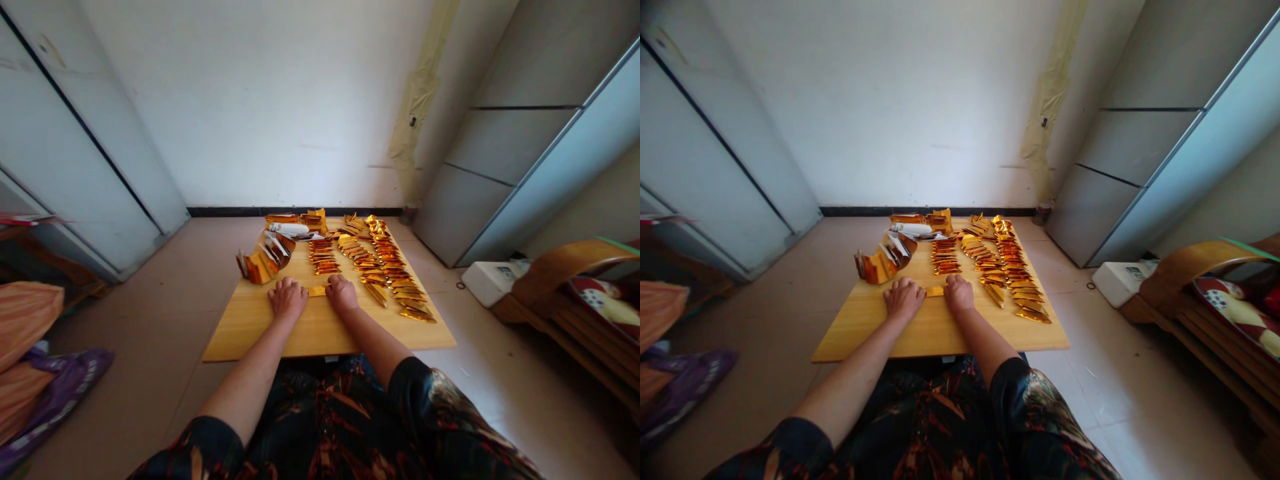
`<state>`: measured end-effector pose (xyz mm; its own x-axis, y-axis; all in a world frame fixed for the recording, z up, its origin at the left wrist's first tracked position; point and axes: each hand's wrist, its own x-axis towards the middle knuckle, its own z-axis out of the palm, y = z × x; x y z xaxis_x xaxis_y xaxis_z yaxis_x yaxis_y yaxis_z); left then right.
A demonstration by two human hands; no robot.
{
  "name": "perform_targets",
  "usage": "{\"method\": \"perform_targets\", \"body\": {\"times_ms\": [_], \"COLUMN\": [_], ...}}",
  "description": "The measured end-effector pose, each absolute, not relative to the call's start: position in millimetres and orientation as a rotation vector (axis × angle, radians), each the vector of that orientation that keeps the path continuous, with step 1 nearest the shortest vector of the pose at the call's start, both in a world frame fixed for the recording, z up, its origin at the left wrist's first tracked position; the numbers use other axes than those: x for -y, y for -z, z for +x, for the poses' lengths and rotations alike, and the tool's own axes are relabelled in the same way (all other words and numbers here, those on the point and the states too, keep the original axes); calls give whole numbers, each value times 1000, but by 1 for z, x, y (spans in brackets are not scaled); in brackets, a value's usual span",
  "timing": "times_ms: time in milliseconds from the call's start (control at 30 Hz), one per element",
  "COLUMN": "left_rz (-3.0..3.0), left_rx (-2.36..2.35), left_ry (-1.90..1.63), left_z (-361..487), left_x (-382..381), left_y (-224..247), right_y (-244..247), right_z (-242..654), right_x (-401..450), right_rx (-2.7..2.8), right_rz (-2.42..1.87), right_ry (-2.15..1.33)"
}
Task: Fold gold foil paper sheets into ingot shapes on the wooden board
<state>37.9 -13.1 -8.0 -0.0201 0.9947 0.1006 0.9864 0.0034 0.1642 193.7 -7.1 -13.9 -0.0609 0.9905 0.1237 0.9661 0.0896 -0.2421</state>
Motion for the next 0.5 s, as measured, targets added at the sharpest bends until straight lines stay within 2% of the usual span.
{"method": "perform_targets", "body": {"times_ms": [133,267,333,500], "left_rz": [2171,2366,2494,2593], "left_rx": [-2231,-2100,-1942,-1697], "left_ry": [-356,-460,-423,-319], "left_z": [38,38,38,35], "left_x": [15,14,10,0], "left_y": [10,14,15,14], "right_y": [12,11,11,7], "right_z": [192,191,191,189], "right_x": [9,9,6,-5], "right_rx": [2162,2389,2481,2311], "right_rz": [-1939,-1741,-1653,-1813], "right_ry": [-57,34,-12,-226]}}
